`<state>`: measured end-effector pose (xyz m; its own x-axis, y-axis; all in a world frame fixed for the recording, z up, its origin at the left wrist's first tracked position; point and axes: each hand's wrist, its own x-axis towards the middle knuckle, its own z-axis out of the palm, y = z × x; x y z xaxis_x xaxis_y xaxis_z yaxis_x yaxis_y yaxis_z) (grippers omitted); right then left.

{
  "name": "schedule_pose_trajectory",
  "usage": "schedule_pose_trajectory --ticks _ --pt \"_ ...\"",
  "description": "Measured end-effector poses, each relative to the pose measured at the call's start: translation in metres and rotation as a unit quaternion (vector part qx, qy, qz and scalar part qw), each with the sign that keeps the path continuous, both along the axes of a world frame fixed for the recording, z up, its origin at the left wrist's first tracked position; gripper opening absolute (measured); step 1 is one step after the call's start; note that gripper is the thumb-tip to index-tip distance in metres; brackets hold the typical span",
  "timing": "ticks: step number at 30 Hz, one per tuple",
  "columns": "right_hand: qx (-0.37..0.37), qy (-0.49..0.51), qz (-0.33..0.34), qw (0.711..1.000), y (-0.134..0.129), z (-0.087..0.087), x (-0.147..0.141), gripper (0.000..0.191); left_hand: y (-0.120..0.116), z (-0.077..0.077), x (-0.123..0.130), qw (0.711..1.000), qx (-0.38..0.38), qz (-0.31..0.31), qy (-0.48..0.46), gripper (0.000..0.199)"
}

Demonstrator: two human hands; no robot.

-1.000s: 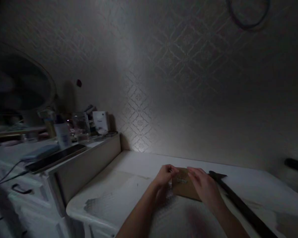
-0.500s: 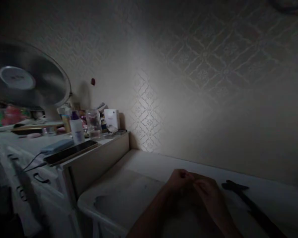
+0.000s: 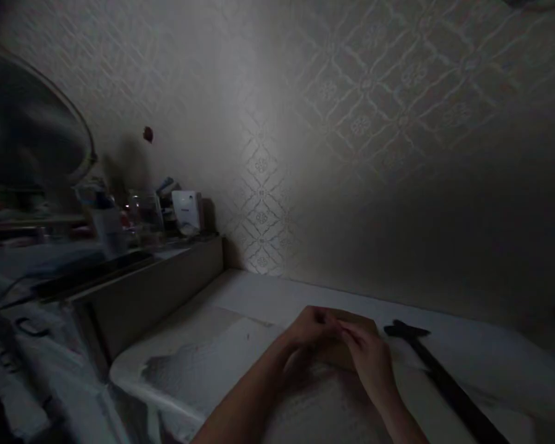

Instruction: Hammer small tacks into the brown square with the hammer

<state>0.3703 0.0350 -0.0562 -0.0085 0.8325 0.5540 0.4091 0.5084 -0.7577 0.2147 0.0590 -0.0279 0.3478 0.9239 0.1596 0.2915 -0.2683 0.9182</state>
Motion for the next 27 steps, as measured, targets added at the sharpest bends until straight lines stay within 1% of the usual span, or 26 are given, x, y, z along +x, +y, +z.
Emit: schedule_pose_trajectory --ticks 3,6,8,9,14,17,22,27 --pt "0.001 0.004 -0.037 0.999 0.003 -0.001 0.007 0.029 -0.001 0.002 -0.002 1.0 0.013 0.018 -0.006 0.018" --pt "-0.002 0.019 -0.055 0.998 0.008 -0.006 0.014 0.026 0.001 0.005 -0.005 0.995 0.032 0.088 0.036 0.015" --pt "-0.013 0.001 -0.06 0.998 0.009 -0.009 0.017 0.024 0.002 0.006 -0.008 0.987 0.05 0.13 0.08 0.015" --pt "-0.019 -0.011 -0.061 0.998 0.01 -0.01 0.018 0.023 0.002 0.006 -0.009 0.984 0.059 0.14 0.098 0.015" --pt "-0.031 -0.026 -0.088 0.995 0.014 -0.017 0.018 0.02 0.0 0.006 -0.009 0.981 0.066 0.137 0.124 0.017" --pt "-0.026 -0.03 -0.084 0.996 0.016 -0.018 0.017 0.017 -0.001 0.007 -0.009 0.979 0.064 0.144 0.131 0.017" --pt "-0.012 -0.078 -0.061 0.995 0.013 -0.014 0.012 0.016 -0.003 0.009 -0.009 0.978 0.073 0.144 0.133 0.017" --pt "0.025 -0.135 -0.083 0.987 0.009 -0.009 0.009 0.015 -0.002 0.008 -0.008 0.977 0.068 0.15 0.137 0.017"
